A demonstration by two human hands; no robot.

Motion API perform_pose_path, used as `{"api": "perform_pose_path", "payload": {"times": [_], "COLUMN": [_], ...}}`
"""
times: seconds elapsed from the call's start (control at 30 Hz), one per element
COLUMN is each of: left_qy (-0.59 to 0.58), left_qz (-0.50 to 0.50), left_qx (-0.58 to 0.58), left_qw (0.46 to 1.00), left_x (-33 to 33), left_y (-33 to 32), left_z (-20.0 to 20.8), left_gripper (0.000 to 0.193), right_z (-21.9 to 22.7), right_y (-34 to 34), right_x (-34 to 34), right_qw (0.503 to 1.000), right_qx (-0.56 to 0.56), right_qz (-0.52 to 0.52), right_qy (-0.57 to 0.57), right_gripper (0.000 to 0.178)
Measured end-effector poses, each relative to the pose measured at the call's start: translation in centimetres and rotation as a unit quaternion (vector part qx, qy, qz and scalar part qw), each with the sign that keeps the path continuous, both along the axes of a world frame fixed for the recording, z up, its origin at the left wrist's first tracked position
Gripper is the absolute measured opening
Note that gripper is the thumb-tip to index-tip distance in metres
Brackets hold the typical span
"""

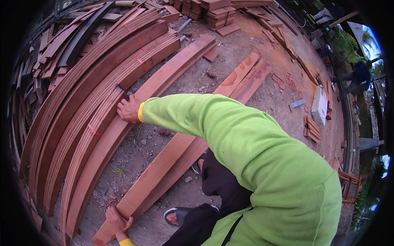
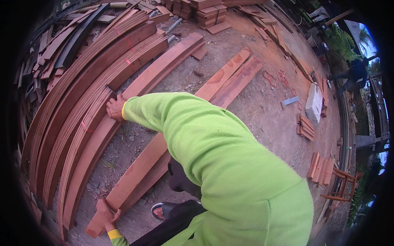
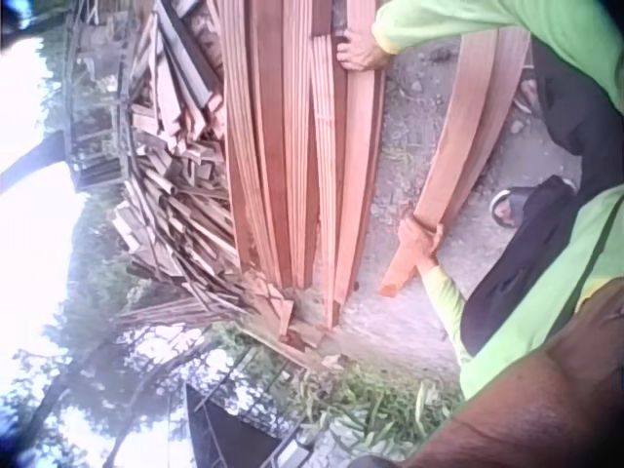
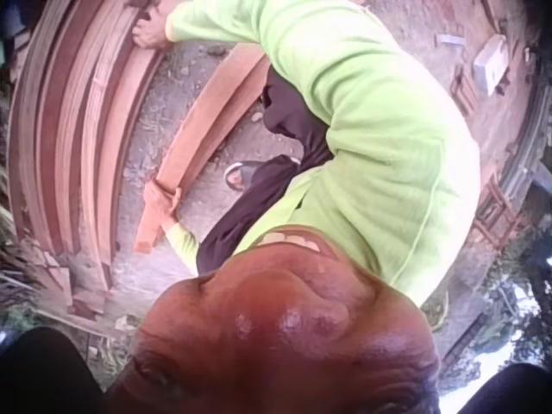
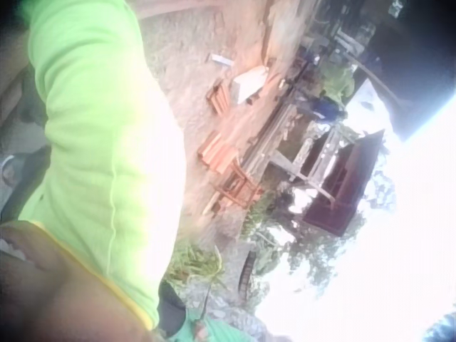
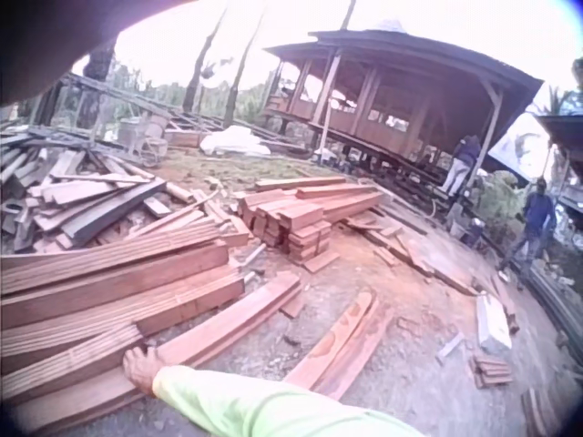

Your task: The person organizes reddish-brown wooden planks in an outdoor area. They pick up planks, align them, and stack them into neat piles, occasionally using red plastic straps to bundle them together.

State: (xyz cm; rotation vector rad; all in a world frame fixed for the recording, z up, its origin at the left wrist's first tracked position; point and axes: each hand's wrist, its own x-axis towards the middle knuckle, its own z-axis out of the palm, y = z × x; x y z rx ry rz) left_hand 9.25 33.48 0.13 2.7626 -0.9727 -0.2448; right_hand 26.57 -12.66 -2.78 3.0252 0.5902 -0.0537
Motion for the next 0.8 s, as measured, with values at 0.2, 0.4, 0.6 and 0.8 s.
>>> {"api": "perform_pose_path", "payload": {"times": [0.2,0.4,0.6,0.8], "left_qy": [0.052,0.043,0.002,-0.043], "left_qz": [-0.014,0.009,0.045,0.067], "left_qx": [0.013,0.041,0.074,-0.019], "left_qw": [0.998,0.998,0.996,0.997], "left_x": [-1.8,-3.1,-3.7,-4.6], "left_y": [1.9,-1.8,-1.5,-0.3], "left_z": [-2.1,2.9,1.9,0.7], "left_gripper": [0.096,0.094,0.091,0.078], "right_z": [-2.3,-5.4,-3.8,-3.4], "right_y": [0.9,-1.2,0.9,3.7], "right_x": [-0.4,-0.9,0.6,1.2], "right_qw": [0.996,0.989,0.994,0.993], "right_qx": [0.008,0.017,0.029,0.053], "right_qz": [-0.032,-0.025,-0.101,-0.099], "right_qy": [-0.086,-0.145,-0.027,-0.021], "right_gripper": [0.04,0.042,0.036,0.038]}}
